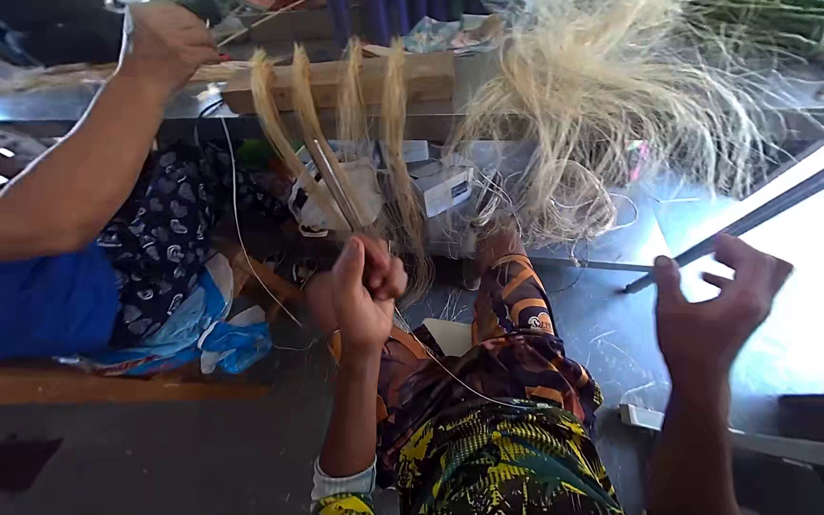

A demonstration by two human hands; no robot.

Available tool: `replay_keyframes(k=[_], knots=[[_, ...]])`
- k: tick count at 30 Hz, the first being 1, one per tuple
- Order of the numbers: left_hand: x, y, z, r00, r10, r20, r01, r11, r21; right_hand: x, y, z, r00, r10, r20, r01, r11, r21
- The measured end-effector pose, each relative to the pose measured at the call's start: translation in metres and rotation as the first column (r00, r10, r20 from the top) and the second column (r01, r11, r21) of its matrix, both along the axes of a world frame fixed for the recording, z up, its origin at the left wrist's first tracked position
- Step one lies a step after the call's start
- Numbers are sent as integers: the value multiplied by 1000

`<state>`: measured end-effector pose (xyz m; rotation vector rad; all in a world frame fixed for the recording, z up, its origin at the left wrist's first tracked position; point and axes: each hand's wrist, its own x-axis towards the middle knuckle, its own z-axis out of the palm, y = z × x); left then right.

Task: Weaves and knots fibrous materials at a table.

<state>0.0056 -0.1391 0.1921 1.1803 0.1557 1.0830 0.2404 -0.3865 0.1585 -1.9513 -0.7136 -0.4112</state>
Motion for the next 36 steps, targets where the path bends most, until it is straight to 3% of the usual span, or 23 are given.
replay_keyframes(k=[2,5,8,13,17,20,24,28,30,32,34,36], knots=[[12,-18,-8,986,-163,-24,163,987,5,-22,22,-1,949,304,86,-311,945,100],[21,-33,-16,966,-249,-73,250,968,4,-49,60,-6,721,691,61,-686,699,202],[23,-33,-20,966,-244,-87,246,969,17,-58,82,1,574,817,54,-792,538,288],[24,-30,-29,959,-274,-68,273,962,-17,-58,105,14,459,880,123,-884,439,162],[27,-32,-31,976,-196,-99,198,980,13,-61,118,10,468,871,152,-882,450,137],[26,-28,-32,972,-68,-224,96,989,116,-59,119,9,472,866,165,-875,437,207],[22,-26,-26,904,-49,-424,183,942,281,-54,117,6,504,851,151,-854,464,233],[23,-20,-30,924,-2,-383,211,838,504,-42,116,3,605,772,195,-793,565,225],[21,-15,-29,934,2,-358,200,828,525,-27,112,2,742,635,216,-670,690,275],[18,-11,-29,936,2,-352,189,840,509,-15,106,4,833,523,182,-552,754,357],[18,-8,-28,936,-15,-350,196,851,487,-14,101,10,824,539,175,-563,743,362],[18,-9,-30,934,-37,-356,211,859,467,-22,100,12,750,637,179,-657,682,323]])
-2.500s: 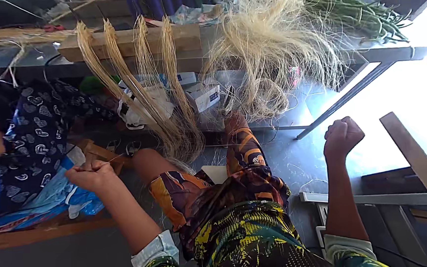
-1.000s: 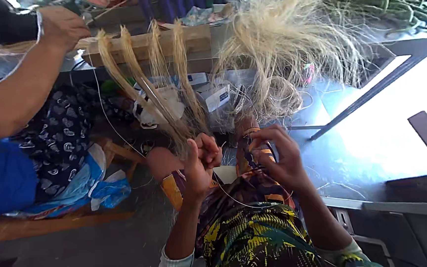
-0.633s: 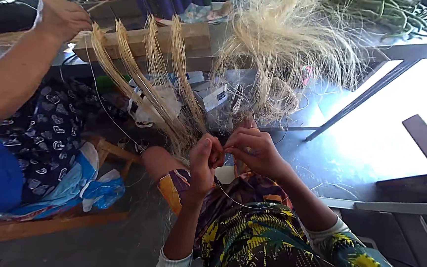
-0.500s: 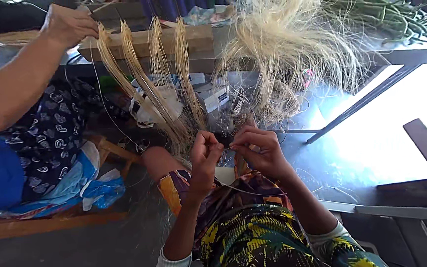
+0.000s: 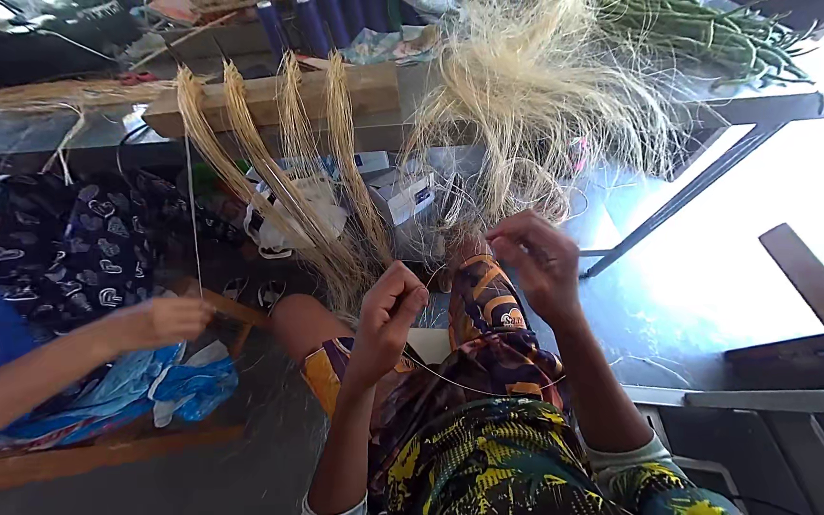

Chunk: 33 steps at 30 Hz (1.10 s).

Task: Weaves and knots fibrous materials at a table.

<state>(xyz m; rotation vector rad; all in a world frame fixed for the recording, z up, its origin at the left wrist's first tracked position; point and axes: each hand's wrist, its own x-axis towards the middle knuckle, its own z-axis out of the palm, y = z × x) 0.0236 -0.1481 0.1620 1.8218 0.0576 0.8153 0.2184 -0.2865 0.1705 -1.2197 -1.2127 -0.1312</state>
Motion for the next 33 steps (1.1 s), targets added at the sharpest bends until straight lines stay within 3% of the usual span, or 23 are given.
replay_keyframes(k=[8,14,17,22,27,33], knots=[[2,0,-2,999,-31,-12,31,999,-39,-15,18,0,927,373,24,-363,914,-180],[2,2,-1,992,-95,-84,83,988,-133,-23,27,-6,963,259,71,-244,954,-172],[1,9,-3,989,-108,-103,101,993,-64,-20,27,-9,972,226,64,-212,962,-171],[0,12,-3,990,-27,-138,29,1000,10,-17,28,-16,979,200,-31,-202,974,-100],[2,10,-2,989,102,-111,-107,994,-35,-18,25,-26,978,156,-135,-166,984,-66],[7,0,-2,984,156,-83,-166,977,-132,-29,26,-42,972,119,-205,-141,985,-96]])
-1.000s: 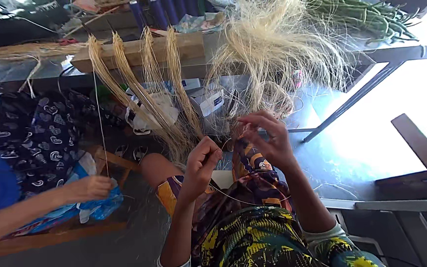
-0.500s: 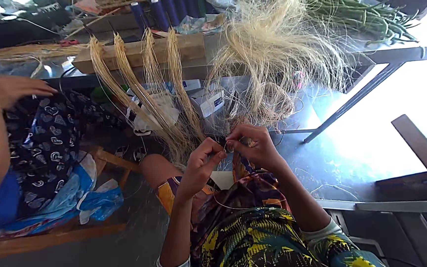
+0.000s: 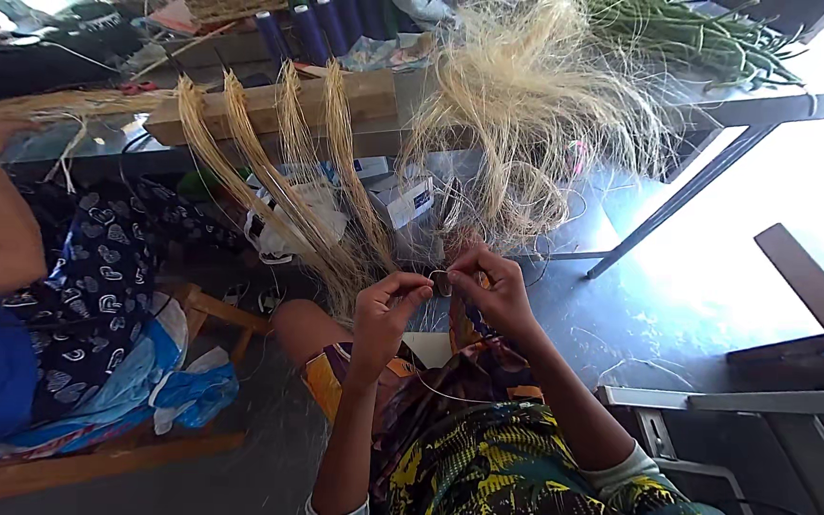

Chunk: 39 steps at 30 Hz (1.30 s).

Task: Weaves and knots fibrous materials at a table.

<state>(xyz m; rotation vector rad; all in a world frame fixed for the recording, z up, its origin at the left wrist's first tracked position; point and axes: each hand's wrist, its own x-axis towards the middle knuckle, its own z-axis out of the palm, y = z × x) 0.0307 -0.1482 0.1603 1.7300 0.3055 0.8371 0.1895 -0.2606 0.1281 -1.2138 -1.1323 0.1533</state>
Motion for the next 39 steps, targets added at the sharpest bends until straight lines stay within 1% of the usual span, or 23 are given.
replay_keyframes(k=[4,6,13,17,19,22,24,26,28,30,31,33,34,36,39], knots=[[3,-1,-1,1000,-3,11,4,997,-79,-9,3,-5,998,41,-44,-41,999,-12],[3,0,-2,1000,-5,10,6,996,-90,-13,3,-5,993,85,-81,-88,996,-32],[4,-1,-5,999,26,-19,-26,999,-21,-17,4,-7,974,159,-162,-169,984,-55],[7,0,-6,998,44,-49,-43,999,16,-16,5,-10,947,194,-256,-214,975,-55],[8,0,-9,997,56,-46,-54,998,39,-17,5,-10,908,238,-344,-284,955,-88],[9,4,-15,999,45,-26,-44,998,55,-24,6,-10,804,350,-480,-453,885,-113],[9,4,-13,999,37,-23,-37,999,5,-32,10,-14,722,417,-552,-523,851,-42],[7,4,-11,1000,20,-1,-20,998,-65,-36,15,-18,644,457,-614,-540,840,59],[5,5,-7,1000,13,12,-11,992,-122,-31,18,-19,608,468,-641,-540,836,99],[4,7,-6,999,46,-14,-47,992,-117,-23,20,-20,667,431,-608,-496,866,71],[4,7,-7,997,72,-37,-76,992,-98,-18,20,-20,726,402,-558,-458,888,43],[6,7,-9,991,118,-69,-121,991,-50,-11,19,-18,860,307,-408,-356,933,-48],[6,7,-11,988,137,-73,-138,990,-14,-8,19,-17,907,263,-329,-305,949,-79],[8,8,-13,979,189,-72,-182,980,85,-3,19,-15,958,196,-211,-223,969,-112],[9,11,-18,957,278,-89,-247,933,261,1,20,-12,994,100,-43,-105,986,-126]])
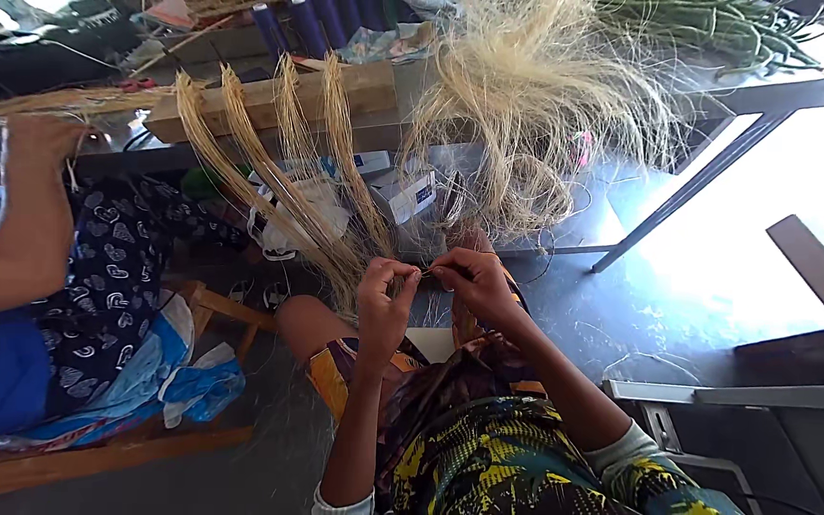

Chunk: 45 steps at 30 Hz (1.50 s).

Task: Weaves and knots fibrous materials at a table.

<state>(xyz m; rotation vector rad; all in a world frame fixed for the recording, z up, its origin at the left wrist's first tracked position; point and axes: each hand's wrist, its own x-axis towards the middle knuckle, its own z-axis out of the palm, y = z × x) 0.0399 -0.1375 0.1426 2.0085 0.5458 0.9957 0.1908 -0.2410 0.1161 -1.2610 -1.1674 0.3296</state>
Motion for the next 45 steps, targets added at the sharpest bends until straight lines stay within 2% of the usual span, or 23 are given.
replay_keyframes(k=[2,5,7,8,12,16,20,24,29,35,39,45], knots=[[1,3,-3,996,21,-83,-13,996,93,3,0,0,986,-54,158,54,999,7],[0,8,-7,971,-24,-236,68,981,182,6,1,0,927,-102,360,94,995,40],[-1,9,-5,952,-58,-302,116,977,179,11,-1,2,897,-112,428,91,993,69],[-2,10,-5,954,-84,-286,129,981,144,14,-2,4,889,-121,443,94,992,83],[-5,12,1,970,-222,-96,218,975,-44,22,-7,0,914,-207,348,157,973,168],[-5,9,2,964,-265,-18,262,961,-91,9,-4,-20,948,-288,133,258,944,205],[-2,7,0,961,-276,-7,274,955,-113,-15,0,-21,983,-165,-80,174,977,121],[-1,8,-2,965,-263,-1,260,957,-131,-30,4,-10,983,-82,-164,99,990,102],[-2,6,0,971,-237,-12,234,966,-109,-31,5,-8,985,-77,-152,90,993,82],[-1,5,-2,977,-207,-51,204,977,-65,-28,1,-12,995,-88,47,82,989,119],[0,3,-3,980,-170,-98,167,985,-40,-26,2,-14,993,-116,11,114,986,123],[1,6,-7,970,-190,-151,196,980,26,-20,3,-18,990,-134,37,128,983,135]])
